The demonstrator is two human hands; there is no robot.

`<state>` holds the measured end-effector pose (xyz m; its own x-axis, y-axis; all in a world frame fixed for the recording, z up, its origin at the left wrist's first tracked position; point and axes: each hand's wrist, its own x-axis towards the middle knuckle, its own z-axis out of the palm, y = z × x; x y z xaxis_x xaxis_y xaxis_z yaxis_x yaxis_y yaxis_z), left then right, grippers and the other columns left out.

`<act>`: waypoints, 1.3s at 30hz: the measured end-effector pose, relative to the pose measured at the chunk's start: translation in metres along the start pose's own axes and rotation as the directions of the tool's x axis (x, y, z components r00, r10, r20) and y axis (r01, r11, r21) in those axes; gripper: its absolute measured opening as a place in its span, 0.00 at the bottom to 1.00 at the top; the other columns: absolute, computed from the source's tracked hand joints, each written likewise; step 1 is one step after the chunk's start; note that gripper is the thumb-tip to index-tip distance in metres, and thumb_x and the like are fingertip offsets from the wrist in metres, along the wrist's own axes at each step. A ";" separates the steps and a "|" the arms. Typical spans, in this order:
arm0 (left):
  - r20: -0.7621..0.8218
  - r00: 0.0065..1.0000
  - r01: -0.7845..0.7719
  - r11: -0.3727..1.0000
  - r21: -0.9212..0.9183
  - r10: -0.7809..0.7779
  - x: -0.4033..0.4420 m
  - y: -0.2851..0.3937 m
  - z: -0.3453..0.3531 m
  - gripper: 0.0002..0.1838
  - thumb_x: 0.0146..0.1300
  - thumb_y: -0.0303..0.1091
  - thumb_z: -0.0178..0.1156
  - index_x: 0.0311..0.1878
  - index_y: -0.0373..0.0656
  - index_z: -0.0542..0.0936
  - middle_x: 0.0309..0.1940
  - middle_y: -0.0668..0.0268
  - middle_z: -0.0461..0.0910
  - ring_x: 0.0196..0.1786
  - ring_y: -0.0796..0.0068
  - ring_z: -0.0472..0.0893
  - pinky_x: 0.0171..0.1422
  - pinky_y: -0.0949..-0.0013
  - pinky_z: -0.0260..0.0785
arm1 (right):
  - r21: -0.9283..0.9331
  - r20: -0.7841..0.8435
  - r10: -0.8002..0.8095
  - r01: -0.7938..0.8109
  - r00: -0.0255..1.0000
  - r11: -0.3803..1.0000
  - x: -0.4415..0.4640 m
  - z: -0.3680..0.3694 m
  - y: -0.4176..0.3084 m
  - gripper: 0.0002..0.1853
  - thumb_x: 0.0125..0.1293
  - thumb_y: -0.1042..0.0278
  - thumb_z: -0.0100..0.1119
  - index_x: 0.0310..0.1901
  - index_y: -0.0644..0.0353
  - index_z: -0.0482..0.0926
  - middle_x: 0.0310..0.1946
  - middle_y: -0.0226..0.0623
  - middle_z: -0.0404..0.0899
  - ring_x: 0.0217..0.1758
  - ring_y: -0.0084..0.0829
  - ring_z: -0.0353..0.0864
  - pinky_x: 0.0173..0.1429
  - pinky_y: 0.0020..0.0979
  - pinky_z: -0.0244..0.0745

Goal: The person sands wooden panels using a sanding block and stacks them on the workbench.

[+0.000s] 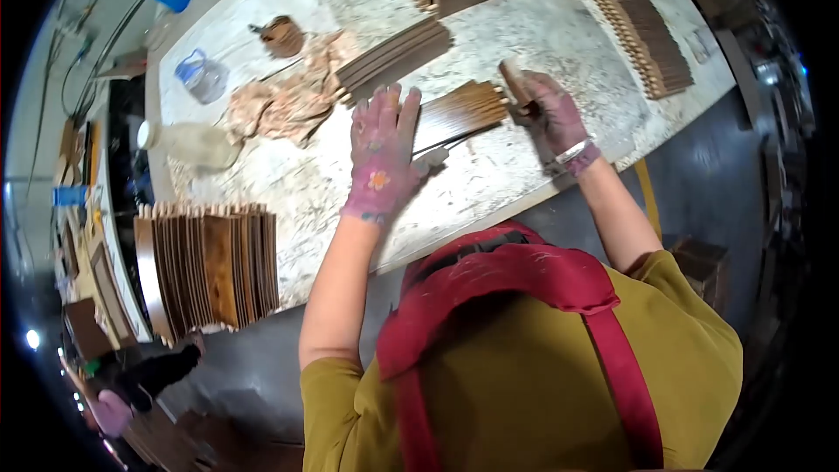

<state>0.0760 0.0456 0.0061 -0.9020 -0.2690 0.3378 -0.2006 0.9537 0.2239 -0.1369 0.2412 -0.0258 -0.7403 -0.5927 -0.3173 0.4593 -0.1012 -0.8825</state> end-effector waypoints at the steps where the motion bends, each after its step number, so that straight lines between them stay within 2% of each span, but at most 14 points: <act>1: -0.033 0.998 -0.045 0.995 0.089 0.048 0.009 0.000 0.018 0.46 0.55 0.62 0.66 0.71 0.42 0.68 0.65 0.50 0.71 0.68 0.48 0.69 0.72 0.51 0.60 | -0.072 -0.003 0.012 -0.012 1.000 0.997 -0.010 0.005 -0.006 0.26 0.67 0.56 0.64 0.59 0.64 0.73 0.44 0.37 0.79 0.39 0.26 0.80 0.42 0.27 0.77; 4: 0.210 0.978 0.017 0.999 -0.044 -0.007 0.025 0.004 0.042 0.48 0.54 0.63 0.66 0.71 0.41 0.68 0.62 0.51 0.74 0.64 0.49 0.73 0.70 0.52 0.62 | -0.252 -0.034 -0.036 0.026 0.999 0.967 -0.019 0.007 -0.010 0.27 0.68 0.55 0.64 0.61 0.64 0.73 0.48 0.37 0.79 0.47 0.25 0.78 0.50 0.26 0.75; 5: 0.131 0.991 0.000 1.000 -0.001 0.000 0.027 0.008 0.042 0.49 0.52 0.64 0.67 0.71 0.41 0.67 0.59 0.51 0.76 0.60 0.51 0.76 0.65 0.53 0.67 | -0.284 -0.009 -0.090 0.083 0.996 0.955 -0.015 0.003 -0.007 0.27 0.68 0.54 0.64 0.61 0.64 0.74 0.48 0.37 0.79 0.47 0.25 0.78 0.51 0.26 0.75; 8: 0.317 0.933 0.188 0.982 -0.032 -0.168 0.027 0.020 0.030 0.49 0.52 0.64 0.67 0.71 0.42 0.68 0.58 0.52 0.77 0.60 0.52 0.76 0.62 0.53 0.69 | -0.349 0.037 -0.190 0.191 0.981 0.917 -0.004 0.001 -0.006 0.26 0.68 0.53 0.63 0.60 0.65 0.76 0.49 0.38 0.79 0.49 0.26 0.78 0.53 0.27 0.75; 15: 0.141 0.980 0.135 0.990 0.037 -0.139 0.016 0.024 0.040 0.48 0.53 0.59 0.69 0.72 0.42 0.67 0.59 0.54 0.76 0.57 0.53 0.78 0.58 0.52 0.71 | -0.718 0.196 -0.202 0.281 0.960 0.637 0.018 0.016 -0.004 0.25 0.69 0.50 0.59 0.58 0.62 0.79 0.52 0.48 0.82 0.55 0.39 0.81 0.62 0.34 0.72; 22: 0.283 0.943 0.174 0.984 0.036 -0.177 0.023 0.026 0.031 0.49 0.56 0.61 0.66 0.74 0.41 0.63 0.63 0.53 0.74 0.62 0.52 0.76 0.62 0.51 0.69 | -0.863 0.279 -0.215 0.343 0.936 0.372 -0.033 0.007 -0.022 0.23 0.67 0.51 0.59 0.56 0.60 0.80 0.51 0.49 0.82 0.54 0.48 0.81 0.60 0.38 0.73; 26: 0.253 0.961 0.114 0.993 -0.006 -0.109 0.024 0.009 0.033 0.42 0.67 0.66 0.53 0.71 0.40 0.67 0.64 0.52 0.73 0.65 0.50 0.73 0.68 0.52 0.66 | -0.821 0.337 -0.134 0.361 0.932 0.443 -0.066 -0.021 -0.034 0.22 0.65 0.55 0.63 0.55 0.59 0.80 0.43 0.45 0.80 0.46 0.42 0.81 0.55 0.36 0.75; 28: 0.423 0.901 0.166 0.978 -0.125 -0.099 0.045 -0.003 0.022 0.36 0.71 0.58 0.50 0.73 0.44 0.66 0.67 0.53 0.70 0.68 0.52 0.70 0.70 0.52 0.64 | -0.799 0.363 -0.168 0.399 0.916 0.449 -0.073 -0.010 -0.034 0.22 0.65 0.58 0.63 0.58 0.59 0.78 0.42 0.42 0.78 0.45 0.39 0.79 0.54 0.35 0.74; 31: 0.455 0.891 0.108 0.969 -0.221 0.004 0.053 -0.021 0.022 0.26 0.63 0.36 0.60 0.66 0.48 0.75 0.58 0.56 0.77 0.59 0.51 0.77 0.62 0.55 0.71 | -0.767 0.450 -0.187 0.485 0.873 0.420 -0.078 0.018 -0.021 0.23 0.65 0.56 0.64 0.58 0.60 0.78 0.41 0.40 0.74 0.46 0.39 0.75 0.55 0.38 0.71; 34: 0.353 0.934 0.012 0.985 -0.174 0.051 0.049 -0.026 0.017 0.24 0.65 0.36 0.59 0.65 0.48 0.75 0.57 0.56 0.78 0.58 0.52 0.77 0.62 0.56 0.71 | -0.700 0.651 -0.343 0.710 0.677 0.073 -0.072 0.038 -0.021 0.22 0.62 0.59 0.65 0.58 0.53 0.79 0.46 0.42 0.79 0.44 0.43 0.80 0.51 0.38 0.75; 36: 0.048 0.988 -0.146 0.986 -0.080 0.150 0.043 -0.010 0.019 0.20 0.66 0.36 0.57 0.60 0.43 0.77 0.55 0.55 0.79 0.56 0.53 0.78 0.61 0.56 0.71 | -0.713 0.457 -0.437 0.612 0.775 0.340 -0.050 0.039 -0.016 0.20 0.63 0.60 0.64 0.57 0.53 0.79 0.47 0.43 0.80 0.45 0.42 0.80 0.51 0.38 0.75; 37: 0.092 0.981 -0.168 0.984 -0.062 0.173 0.037 0.004 0.019 0.20 0.66 0.38 0.57 0.59 0.41 0.77 0.55 0.55 0.78 0.57 0.53 0.78 0.62 0.55 0.71 | -0.643 0.582 -0.518 0.745 0.627 0.179 -0.044 0.045 -0.025 0.18 0.66 0.61 0.61 0.56 0.54 0.80 0.46 0.45 0.81 0.46 0.43 0.80 0.52 0.38 0.75; 38: 0.133 0.972 -0.190 0.981 -0.043 0.194 0.030 0.018 0.019 0.20 0.66 0.40 0.57 0.58 0.40 0.77 0.55 0.54 0.78 0.58 0.53 0.77 0.63 0.54 0.70 | -0.698 0.407 -0.404 0.565 0.819 0.440 -0.025 0.036 -0.015 0.17 0.67 0.59 0.59 0.55 0.54 0.81 0.45 0.45 0.81 0.46 0.42 0.80 0.53 0.37 0.76; 39: 0.095 0.966 -0.232 0.970 -0.076 0.239 0.018 0.028 0.030 0.22 0.66 0.41 0.57 0.58 0.39 0.77 0.56 0.54 0.78 0.60 0.53 0.75 0.66 0.52 0.67 | -0.711 0.472 -0.332 0.575 0.817 0.404 -0.017 0.048 -0.022 0.18 0.67 0.58 0.59 0.55 0.54 0.82 0.46 0.44 0.81 0.47 0.42 0.80 0.53 0.37 0.76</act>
<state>0.0424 0.0716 -0.0085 -0.9560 -0.0194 0.2926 0.0438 0.9772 0.2078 -0.1110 0.2154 0.0153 -0.5255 -0.8275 0.1975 -0.5892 0.1865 -0.7862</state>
